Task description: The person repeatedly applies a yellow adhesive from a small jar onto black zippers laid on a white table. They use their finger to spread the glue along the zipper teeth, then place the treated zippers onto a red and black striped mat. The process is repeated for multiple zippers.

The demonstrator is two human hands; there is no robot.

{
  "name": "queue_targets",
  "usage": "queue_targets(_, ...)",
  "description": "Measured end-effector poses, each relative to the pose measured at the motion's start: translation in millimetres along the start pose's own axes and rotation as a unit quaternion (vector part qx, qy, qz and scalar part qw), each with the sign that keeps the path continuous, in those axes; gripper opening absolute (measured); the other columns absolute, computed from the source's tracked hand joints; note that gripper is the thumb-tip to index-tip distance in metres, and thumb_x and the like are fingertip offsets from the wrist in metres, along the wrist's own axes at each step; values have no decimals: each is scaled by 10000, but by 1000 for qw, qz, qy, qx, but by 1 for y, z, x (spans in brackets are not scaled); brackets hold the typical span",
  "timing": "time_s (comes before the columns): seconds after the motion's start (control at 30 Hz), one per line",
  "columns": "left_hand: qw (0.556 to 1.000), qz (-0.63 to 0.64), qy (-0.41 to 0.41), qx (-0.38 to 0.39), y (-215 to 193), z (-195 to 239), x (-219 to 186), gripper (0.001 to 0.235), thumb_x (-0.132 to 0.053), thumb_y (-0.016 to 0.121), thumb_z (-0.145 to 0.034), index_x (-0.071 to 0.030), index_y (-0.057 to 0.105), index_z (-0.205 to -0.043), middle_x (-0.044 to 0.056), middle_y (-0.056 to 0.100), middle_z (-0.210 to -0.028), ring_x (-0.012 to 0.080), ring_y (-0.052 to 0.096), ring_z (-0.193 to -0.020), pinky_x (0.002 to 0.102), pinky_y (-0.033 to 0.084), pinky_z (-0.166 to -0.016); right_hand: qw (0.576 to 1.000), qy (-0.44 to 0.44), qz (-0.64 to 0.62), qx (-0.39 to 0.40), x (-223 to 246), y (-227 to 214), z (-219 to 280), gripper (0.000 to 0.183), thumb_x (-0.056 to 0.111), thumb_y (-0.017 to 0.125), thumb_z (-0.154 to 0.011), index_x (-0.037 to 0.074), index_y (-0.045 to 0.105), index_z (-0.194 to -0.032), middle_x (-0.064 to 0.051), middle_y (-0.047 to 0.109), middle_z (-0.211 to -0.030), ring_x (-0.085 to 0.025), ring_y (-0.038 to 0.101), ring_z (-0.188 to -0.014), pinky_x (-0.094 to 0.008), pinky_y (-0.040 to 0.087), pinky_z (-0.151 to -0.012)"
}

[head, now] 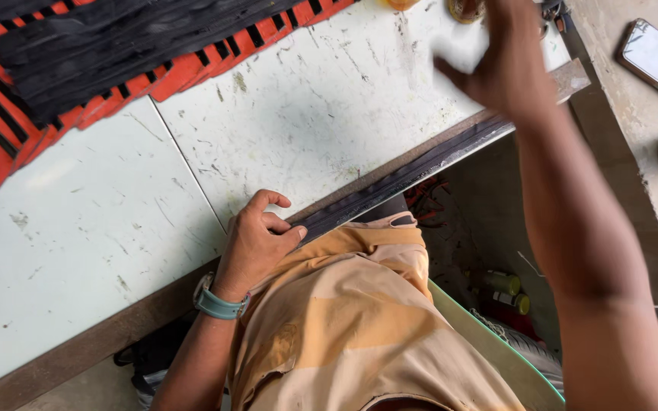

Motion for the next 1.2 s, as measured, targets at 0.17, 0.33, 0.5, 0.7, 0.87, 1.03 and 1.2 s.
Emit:
queue_targets(0.17,1000,-16,7,12,1,-1,3,447,-148,845,-740,-54,608,-1107,91,778,-699,166,725,-635,318,554,-647,773,369,-465,225,122,23,151,1236,-15,679,-791,136,-215,-1631,-122,582,-1225,-226,575,-1057,-352,485,-983)
queue_targets(0.33,999,-36,27,11,3,-3,1,448,-145,853,-737,-50,609,-1101,84,764,-680,151,717,-625,316,549,-637,758,414,-437,251,137,55,208,1271,33,733,-796,123,-239,-1610,-96,525,-1128,-224,517,-957,-346,471,-915)
queue_targets(0.5,1000,-16,20,14,3,0,2,439,-124,840,-741,-46,597,-1098,91,765,-682,147,703,-614,309,547,-626,805,346,-389,285,160,59,188,1188,35,682,-757,-3,-161,-1593,-134,511,-1111,-271,507,-974,-383,461,-941)
queue_targets(0.7,1000,-3,13,24,3,1,4,440,-132,836,-753,-46,586,-1105,99,759,-686,142,708,-623,311,547,-607,872,216,-193,394,193,70,180,896,33,541,-870,-62,36,-1604,-156,557,-1194,-325,526,-1037,-446,409,-913)
queue_targets(0.87,999,-15,29,27,2,0,3,440,-144,842,-754,-50,589,-1102,99,762,-689,143,720,-632,307,555,-628,926,101,-120,345,218,73,154,814,150,566,-901,-39,183,-1595,-155,573,-1239,-319,518,-1027,-446,424,-891)
queue_targets(1.03,999,-14,30,27,4,0,5,440,-144,830,-758,-47,577,-1104,100,761,-683,150,716,-629,317,554,-621,924,38,-55,376,229,65,147,764,305,610,-926,48,310,-1581,-70,579,-1123,-257,530,-1032,-415,430,-881)
queue_targets(1.2,999,-2,24,32,3,0,8,440,-145,831,-763,-58,581,-1114,92,767,-700,144,718,-638,309,553,-625,947,59,-20,314,225,54,138,740,342,644,-863,59,424,-1511,-92,585,-1165,-284,528,-1017,-420,428,-818)
Point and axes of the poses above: each hand's wrist, its own z-axis away from the middle knuckle, its own y-axis out of the palm, x = y × z, the point moved 5 cm from there along -z, towards the middle knuckle
